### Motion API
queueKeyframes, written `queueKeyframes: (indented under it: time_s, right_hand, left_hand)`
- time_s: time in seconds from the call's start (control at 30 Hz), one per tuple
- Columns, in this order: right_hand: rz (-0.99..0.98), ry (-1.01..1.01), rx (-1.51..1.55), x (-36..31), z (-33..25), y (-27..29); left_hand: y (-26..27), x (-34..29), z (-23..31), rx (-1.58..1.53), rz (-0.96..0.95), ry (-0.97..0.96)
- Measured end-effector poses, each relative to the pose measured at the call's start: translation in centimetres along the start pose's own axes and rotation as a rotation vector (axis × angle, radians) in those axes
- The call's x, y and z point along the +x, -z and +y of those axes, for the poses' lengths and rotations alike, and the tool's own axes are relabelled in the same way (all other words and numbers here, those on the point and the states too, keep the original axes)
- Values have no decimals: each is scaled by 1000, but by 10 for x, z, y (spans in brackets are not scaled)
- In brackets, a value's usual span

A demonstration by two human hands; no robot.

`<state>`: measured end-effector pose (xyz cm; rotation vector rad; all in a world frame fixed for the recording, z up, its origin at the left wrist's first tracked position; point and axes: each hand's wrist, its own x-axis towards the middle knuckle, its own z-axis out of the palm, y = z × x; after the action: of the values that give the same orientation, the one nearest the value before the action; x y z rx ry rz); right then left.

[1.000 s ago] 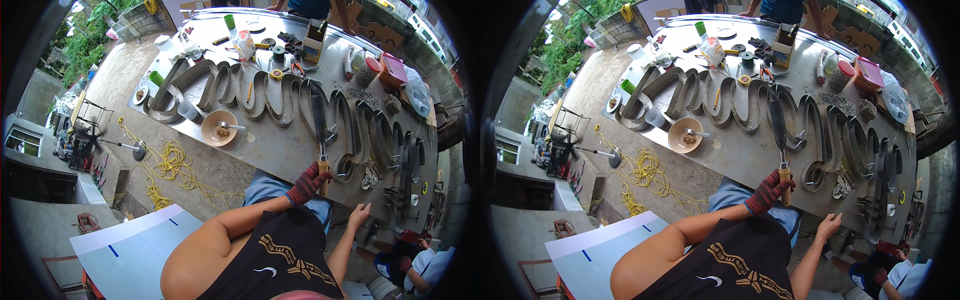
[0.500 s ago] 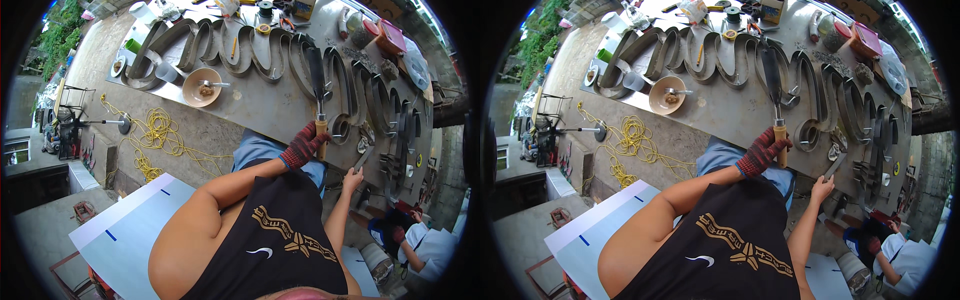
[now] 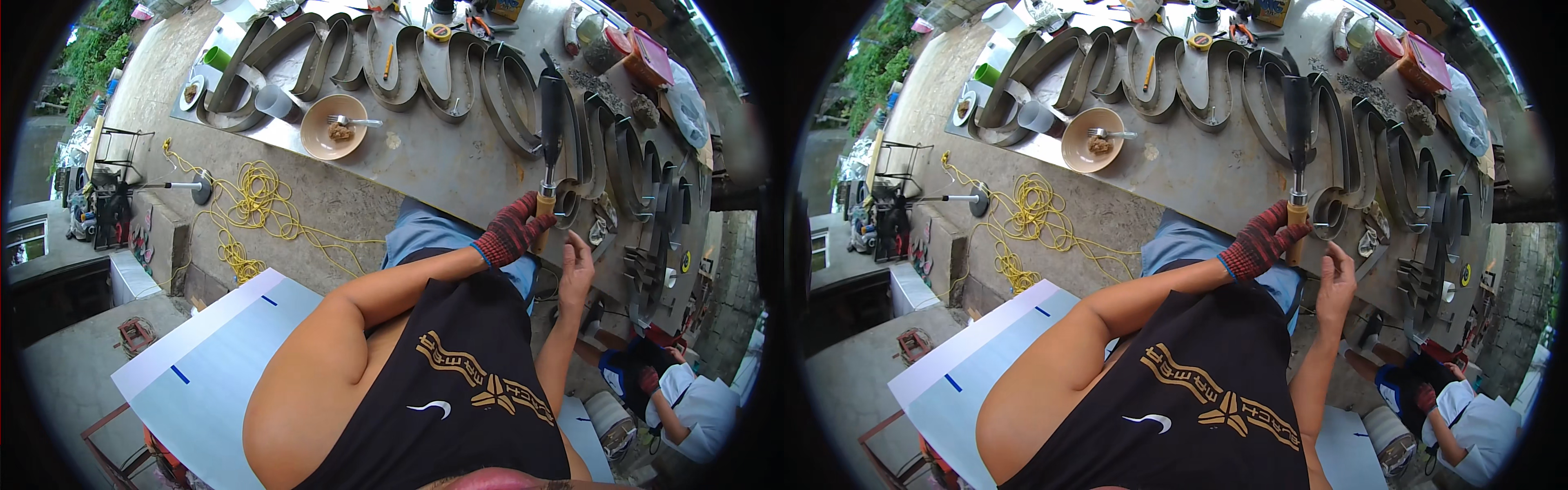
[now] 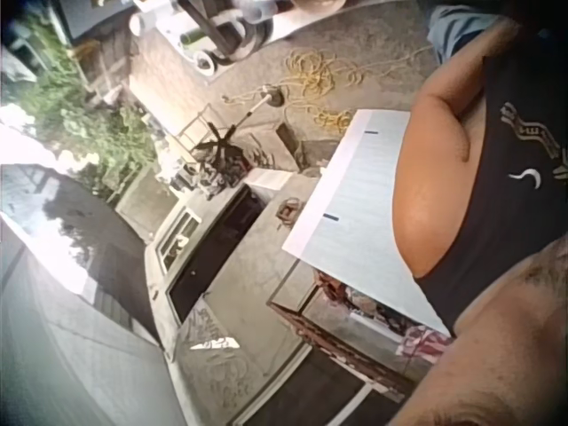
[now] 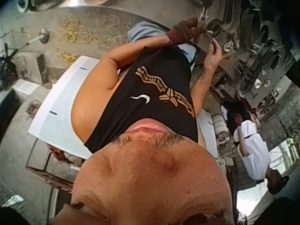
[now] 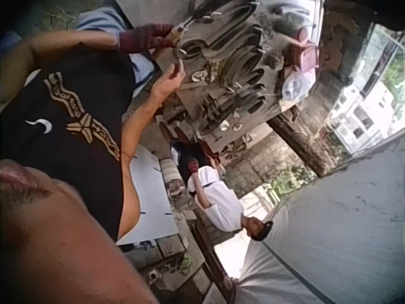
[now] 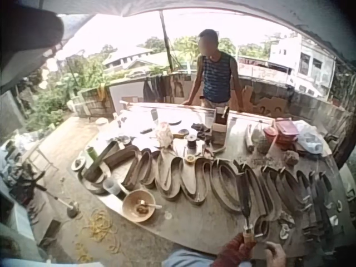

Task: Cleaning and assembling metal letters for a sign on a workshop table.

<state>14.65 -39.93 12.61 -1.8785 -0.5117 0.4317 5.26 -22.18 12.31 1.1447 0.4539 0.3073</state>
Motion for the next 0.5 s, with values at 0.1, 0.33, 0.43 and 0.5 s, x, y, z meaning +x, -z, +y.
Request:
queueKeyframes:
  time_s: [0.1,0.33,0.43,0.5]
  right_hand:
    - [-201,-54,298,-7,-15,-26]
    - [-184,-92,196,-3,-15,-42]
    - [-176,19,137,-3,-13,-38]
    - [-199,-67,170,1,-12,-40]
  left_hand:
    - [-3,0,2,206,32,-37]
    - [-10,6,-10,475,37,-285]
    - [-6,9,-23,533,-25,-283]
    - [-6,12,-29,549,-59,-232]
